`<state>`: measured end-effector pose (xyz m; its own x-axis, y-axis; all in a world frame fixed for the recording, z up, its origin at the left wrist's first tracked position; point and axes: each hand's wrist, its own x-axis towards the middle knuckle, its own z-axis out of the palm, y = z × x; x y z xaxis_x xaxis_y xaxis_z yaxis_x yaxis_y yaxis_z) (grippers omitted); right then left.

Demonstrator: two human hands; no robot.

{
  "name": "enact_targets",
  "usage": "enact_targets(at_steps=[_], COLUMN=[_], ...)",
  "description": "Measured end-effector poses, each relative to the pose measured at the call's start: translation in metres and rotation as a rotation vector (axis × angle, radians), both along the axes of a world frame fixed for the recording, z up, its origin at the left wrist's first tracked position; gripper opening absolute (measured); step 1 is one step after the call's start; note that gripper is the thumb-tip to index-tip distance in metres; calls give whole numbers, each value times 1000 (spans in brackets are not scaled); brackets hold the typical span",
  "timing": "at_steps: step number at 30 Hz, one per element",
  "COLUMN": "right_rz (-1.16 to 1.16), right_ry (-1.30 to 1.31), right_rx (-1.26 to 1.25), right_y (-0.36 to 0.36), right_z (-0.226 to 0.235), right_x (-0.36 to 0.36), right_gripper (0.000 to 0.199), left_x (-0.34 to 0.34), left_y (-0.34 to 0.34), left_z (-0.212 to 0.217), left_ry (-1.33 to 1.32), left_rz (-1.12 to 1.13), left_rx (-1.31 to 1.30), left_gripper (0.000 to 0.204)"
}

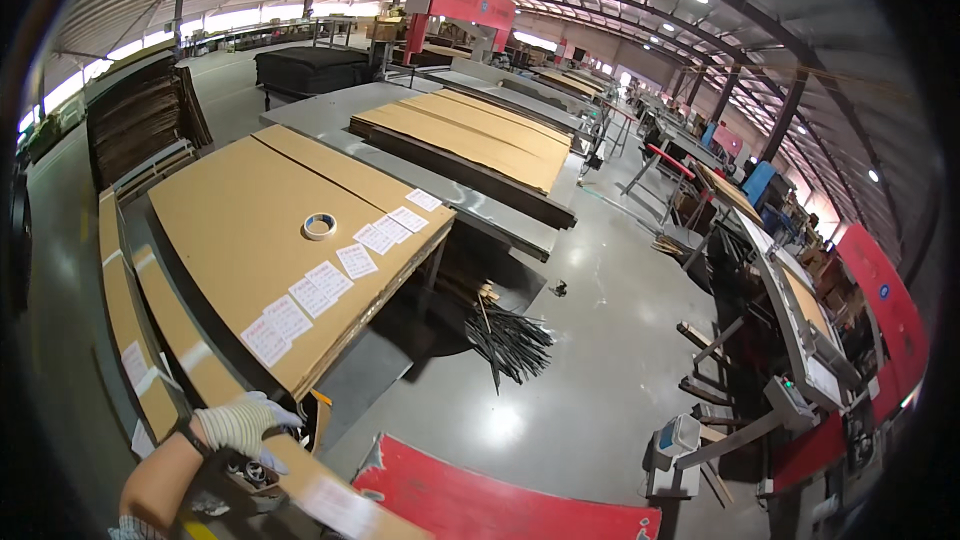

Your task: The recorder is applying white adhesive labels to long cardboard strips in an industrial warehouse setting.

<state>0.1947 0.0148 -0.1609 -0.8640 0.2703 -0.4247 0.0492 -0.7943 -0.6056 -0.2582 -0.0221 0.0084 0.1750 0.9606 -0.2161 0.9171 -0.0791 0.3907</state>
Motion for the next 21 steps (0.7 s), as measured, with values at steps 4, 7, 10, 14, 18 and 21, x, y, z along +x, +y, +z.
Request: enact_targets(at_steps=[4,7,10,14,18,21], right_rz=[596,330,310,961,1070,1161], right_ry=[-9,-196,-651,-993,-842,-812], right_rx=[944,1090,1495,1309,1528,1558], right_y=[38,131,218,258,295,308], right_z=[-8,60,15,-84,-105,-58], right_x=[-168,-192,-138,-60,-30,-69], right_gripper=[39,36,38,32,32,36], left_x=[-31,-92,-134,-108,-46,-34], left_y=[27,-11,-37,-16,61,80], left_z=[-14,-47,-95,-70,-47,-75], left_ry=[268,579,720,621,582,415], left_rz=[114,391,543,800,914,917], left_rx=[-276,-456,-474,-415,485,487], left_gripper=[66,70,63,53,22,43])
